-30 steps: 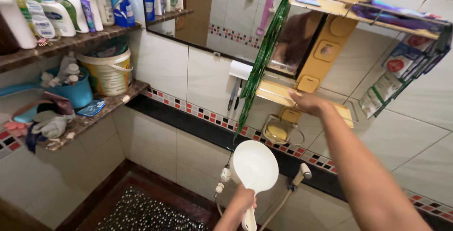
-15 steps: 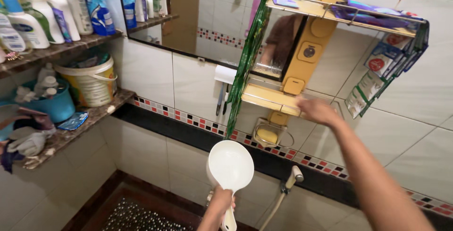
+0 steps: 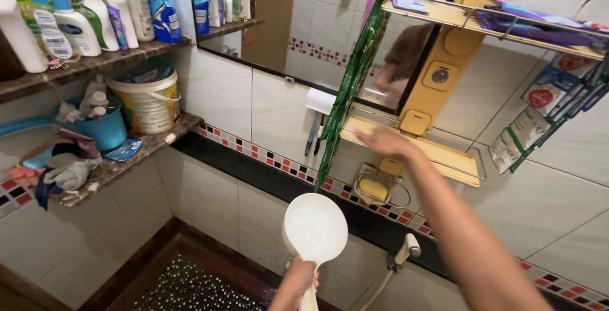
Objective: The person cleans a bathroom by first rinsing a white plastic bowl and then scrubbing the shower head and faucet with a green scouring pad. They use running water from the shower hose to rinse the fixtures and the pad.
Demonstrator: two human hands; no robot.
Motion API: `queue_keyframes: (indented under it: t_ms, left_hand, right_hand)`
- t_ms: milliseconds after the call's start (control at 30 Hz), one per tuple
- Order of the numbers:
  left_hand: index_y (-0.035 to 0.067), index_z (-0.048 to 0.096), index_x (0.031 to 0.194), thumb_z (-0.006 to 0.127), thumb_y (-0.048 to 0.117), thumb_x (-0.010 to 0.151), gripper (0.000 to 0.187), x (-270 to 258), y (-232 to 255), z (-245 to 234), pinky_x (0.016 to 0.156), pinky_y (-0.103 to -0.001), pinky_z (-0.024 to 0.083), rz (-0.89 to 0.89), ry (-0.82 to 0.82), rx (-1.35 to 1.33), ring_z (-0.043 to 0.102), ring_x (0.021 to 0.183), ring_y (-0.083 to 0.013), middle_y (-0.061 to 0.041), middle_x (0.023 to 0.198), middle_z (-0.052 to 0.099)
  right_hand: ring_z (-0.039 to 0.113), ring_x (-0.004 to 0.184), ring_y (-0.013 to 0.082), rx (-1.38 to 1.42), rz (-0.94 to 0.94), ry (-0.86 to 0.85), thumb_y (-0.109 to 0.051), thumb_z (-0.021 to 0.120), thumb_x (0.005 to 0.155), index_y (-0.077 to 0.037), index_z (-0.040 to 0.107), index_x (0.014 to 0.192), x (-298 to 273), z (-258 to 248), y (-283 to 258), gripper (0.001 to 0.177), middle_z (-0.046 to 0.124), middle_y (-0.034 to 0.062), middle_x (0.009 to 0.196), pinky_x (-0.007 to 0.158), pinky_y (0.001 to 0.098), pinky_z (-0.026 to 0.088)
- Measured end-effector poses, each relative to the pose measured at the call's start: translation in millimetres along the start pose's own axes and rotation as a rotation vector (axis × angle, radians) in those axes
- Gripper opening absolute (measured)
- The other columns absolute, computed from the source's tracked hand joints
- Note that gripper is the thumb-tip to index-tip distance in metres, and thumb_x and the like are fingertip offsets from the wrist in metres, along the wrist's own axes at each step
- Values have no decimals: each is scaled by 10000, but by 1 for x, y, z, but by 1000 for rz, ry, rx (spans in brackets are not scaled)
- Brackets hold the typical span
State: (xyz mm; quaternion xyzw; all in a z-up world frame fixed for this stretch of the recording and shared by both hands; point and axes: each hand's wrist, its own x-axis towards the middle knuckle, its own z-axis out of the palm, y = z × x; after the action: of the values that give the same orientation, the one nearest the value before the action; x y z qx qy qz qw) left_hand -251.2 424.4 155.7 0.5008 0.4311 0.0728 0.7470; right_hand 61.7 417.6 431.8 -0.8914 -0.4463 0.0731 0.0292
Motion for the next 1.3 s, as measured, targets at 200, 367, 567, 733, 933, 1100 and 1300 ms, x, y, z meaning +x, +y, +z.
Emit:
queue_keyframes:
  t_ms: [200,367,567,733,933,1100,1300]
  left_hand:
    - [25,577,1195,445,60,900,325,5,8,-3,402,-339,399,108,-68,-139,473,445,-170,-71,629,528]
    - [0,610,1071,461,85,911,235,10,23,6,385,-329,390,175,-95,-153,466,428,-158,-55,605,510]
    - [11,598,1036,478,68,893,195,3,41,8,394,-337,421,160,-105,-129,486,437,-158,-64,631,545]
    - [13,593,1042,488,68,898,186,-2,43,13,398,-338,426,134,-83,-95,499,447,-157,-62,635,552]
    - [83,601,1033,484,140,930,166,14,48,20,380,-333,401,213,-101,-124,488,421,-168,-63,591,524]
    - [74,582,1024,473,172,950,165,37,70,31,356,-341,398,266,-120,-124,478,398,-181,-75,571,504]
    - [52,526,1011,501,92,936,89,50,99,38,358,-348,399,235,-151,-237,468,409,-178,-72,591,513]
  right_hand:
    - [733,978,219,742,-300,156,-408,649,883,-48,762,1108,-24,-16,-19,439,768,122,1079,884,379,564]
    - [670,706,275,398,177,282,-331,671,1005,75,730,887,-49,-29,80,427,729,260,874,607,395,528]
    - [648,757,342,-104,309,320,-572,682,917,-15,773,819,-32,-11,154,572,683,198,829,693,466,509]
    - [617,700,238,257,-110,252,-451,804,848,-2,699,766,30,4,81,469,687,133,751,653,443,514]
    - [628,1041,164,711,-262,24,-416,605,996,-115,725,1222,41,1,0,395,729,67,1180,887,360,523]
    - [452,1407,182,483,-355,-82,-627,346,1019,-194,570,1432,-33,-12,79,639,533,63,1530,1178,353,331]
    - [645,1200,394,4,138,110,-653,335,1036,-109,747,1255,-109,-21,147,717,713,202,1267,1082,455,472]
